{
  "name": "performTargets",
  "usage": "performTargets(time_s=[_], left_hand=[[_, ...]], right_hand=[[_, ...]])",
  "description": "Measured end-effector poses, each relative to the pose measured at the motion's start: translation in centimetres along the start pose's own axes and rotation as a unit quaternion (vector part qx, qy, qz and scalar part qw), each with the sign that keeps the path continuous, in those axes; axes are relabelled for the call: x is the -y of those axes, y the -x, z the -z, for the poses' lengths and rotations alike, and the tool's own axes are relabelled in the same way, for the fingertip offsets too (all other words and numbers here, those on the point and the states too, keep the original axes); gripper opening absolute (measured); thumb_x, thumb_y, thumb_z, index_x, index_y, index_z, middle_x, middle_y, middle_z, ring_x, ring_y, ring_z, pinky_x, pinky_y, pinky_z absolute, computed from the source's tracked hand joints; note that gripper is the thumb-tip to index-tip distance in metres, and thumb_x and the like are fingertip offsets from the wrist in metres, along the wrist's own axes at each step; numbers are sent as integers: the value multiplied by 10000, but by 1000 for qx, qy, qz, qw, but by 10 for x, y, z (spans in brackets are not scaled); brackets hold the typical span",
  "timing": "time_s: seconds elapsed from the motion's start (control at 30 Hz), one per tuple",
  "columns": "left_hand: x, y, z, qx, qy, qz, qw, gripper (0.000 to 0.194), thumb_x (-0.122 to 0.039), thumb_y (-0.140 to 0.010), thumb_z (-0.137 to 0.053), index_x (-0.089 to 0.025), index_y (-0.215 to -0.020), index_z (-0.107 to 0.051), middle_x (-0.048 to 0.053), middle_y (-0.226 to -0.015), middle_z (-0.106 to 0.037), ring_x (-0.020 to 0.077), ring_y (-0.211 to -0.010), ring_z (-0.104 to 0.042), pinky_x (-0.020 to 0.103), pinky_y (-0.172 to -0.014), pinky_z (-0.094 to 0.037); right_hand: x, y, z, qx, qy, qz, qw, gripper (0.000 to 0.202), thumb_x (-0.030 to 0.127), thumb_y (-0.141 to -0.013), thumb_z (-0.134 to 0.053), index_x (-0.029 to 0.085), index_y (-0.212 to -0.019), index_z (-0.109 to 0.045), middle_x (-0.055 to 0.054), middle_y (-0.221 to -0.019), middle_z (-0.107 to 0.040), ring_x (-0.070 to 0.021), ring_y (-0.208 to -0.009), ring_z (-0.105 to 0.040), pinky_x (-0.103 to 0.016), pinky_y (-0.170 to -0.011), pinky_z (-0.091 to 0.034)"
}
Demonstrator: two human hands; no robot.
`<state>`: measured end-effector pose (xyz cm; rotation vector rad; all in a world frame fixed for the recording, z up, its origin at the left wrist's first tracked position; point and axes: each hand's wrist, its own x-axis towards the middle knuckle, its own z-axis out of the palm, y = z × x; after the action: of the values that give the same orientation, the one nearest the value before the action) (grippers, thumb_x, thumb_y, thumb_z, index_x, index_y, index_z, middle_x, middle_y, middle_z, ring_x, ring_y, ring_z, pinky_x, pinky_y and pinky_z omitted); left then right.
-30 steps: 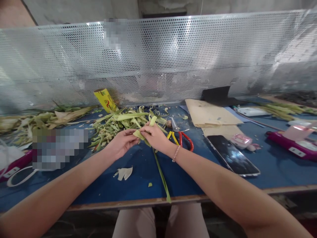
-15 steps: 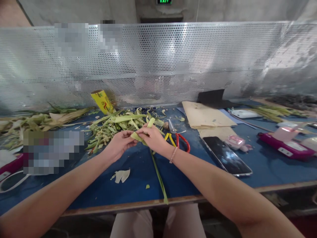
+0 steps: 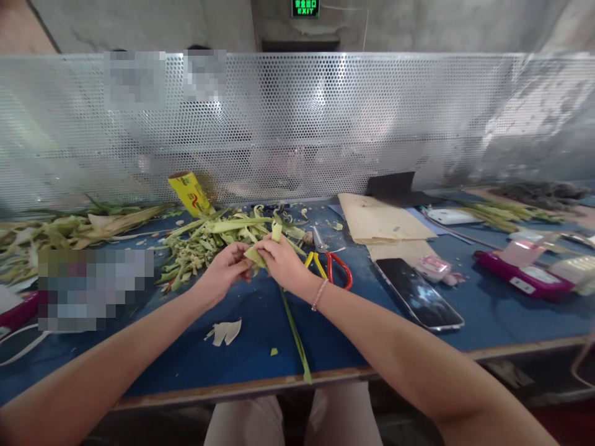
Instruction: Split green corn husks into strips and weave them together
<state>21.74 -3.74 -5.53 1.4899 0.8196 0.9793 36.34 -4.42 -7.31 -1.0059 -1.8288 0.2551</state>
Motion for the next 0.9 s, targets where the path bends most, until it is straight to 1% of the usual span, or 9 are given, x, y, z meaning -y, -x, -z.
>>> performTargets(time_s=[0.07, 0.17, 0.3, 0.37, 0.57, 0.67, 0.77, 0.83, 0.9], left_hand=[[-1, 0, 0, 13, 14, 0, 1000, 187, -184, -657, -601, -171, -785, -465, -64, -514, -507, 79, -440, -484, 224, -482, -424], [-1, 1, 1, 23, 24, 4, 999, 246, -177, -643, -622, -170, -827, -458, -68, -518, -510, 75, -436, -479, 221, -480, -411], [-2, 0, 2, 35, 30, -8, 999, 290, -181, -624, -641, -167, -854, -464, -77, -488, -495, 72, -423, -462, 209, -456, -380], [-2, 0, 4, 40, 25, -15, 999, 299, -172, -615, -632, -169, -860, -460, -85, -480, -484, 69, -413, -447, 207, -447, -371], [4, -3, 7, 89, -49, -12, 995, 379, -114, -600, -550, -178, -943, -401, -99, -476, -495, 73, -411, -452, 209, -458, -367], [5, -2, 7, 128, -92, 18, 987, 485, -89, -562, -527, -171, -1006, -351, -110, -467, -492, 75, -395, -446, 207, -444, -356], [5, -1, 6, 156, -116, 47, 980, 605, -77, -541, -522, -155, -1097, -296, -108, -476, -497, 87, -407, -456, 213, -446, -365], [5, 0, 7, 168, -126, 43, 977, 630, -92, -559, -546, -156, -1135, -299, -96, -494, -503, 96, -434, -474, 223, -464, -380], [5, 1, 8, 154, -121, 23, 980, 566, -150, -602, -575, -162, -1127, -364, -72, -524, -508, 103, -470, -493, 232, -489, -394]], right_hand=[[-2, -1, 2, -19, -8, -4, 1000, 196, 113, -796, -423, 186, -815, -603, -50, -844, -567, -166, -853, -500, -322, -793, -404], [-3, -1, 5, -51, -40, -38, 997, 158, 162, -781, -473, 195, -876, -595, -42, -890, -604, -161, -864, -524, -311, -786, -409], [-1, -2, 8, -87, -86, -106, 987, 122, 227, -750, -523, 189, -831, -606, -36, -883, -622, -143, -752, -553, -275, -675, -438], [0, -3, 8, -101, -97, -125, 982, 117, 247, -735, -541, 186, -807, -609, -30, -854, -628, -138, -711, -559, -266, -641, -443], [-6, -5, 8, -123, -111, -96, 982, 162, 238, -790, -465, 194, -853, -607, -27, -886, -640, -148, -788, -605, -283, -722, -458], [-7, -5, 9, -115, -132, -88, 981, 145, 232, -791, -477, 200, -853, -603, -26, -901, -646, -149, -797, -627, -285, -742, -465], [-4, -5, 9, -97, -155, -83, 980, 129, 220, -792, -481, 196, -844, -597, -20, -886, -652, -138, -757, -642, -277, -735, -471], [-3, -5, 9, -88, -155, -81, 981, 126, 211, -790, -483, 190, -843, -596, -22, -879, -656, -134, -750, -643, -273, -734, -472], [-2, -5, 9, -80, -139, -74, 984, 134, 202, -790, -484, 188, -852, -601, -24, -859, -661, -134, -773, -636, -278, -757, -464]])
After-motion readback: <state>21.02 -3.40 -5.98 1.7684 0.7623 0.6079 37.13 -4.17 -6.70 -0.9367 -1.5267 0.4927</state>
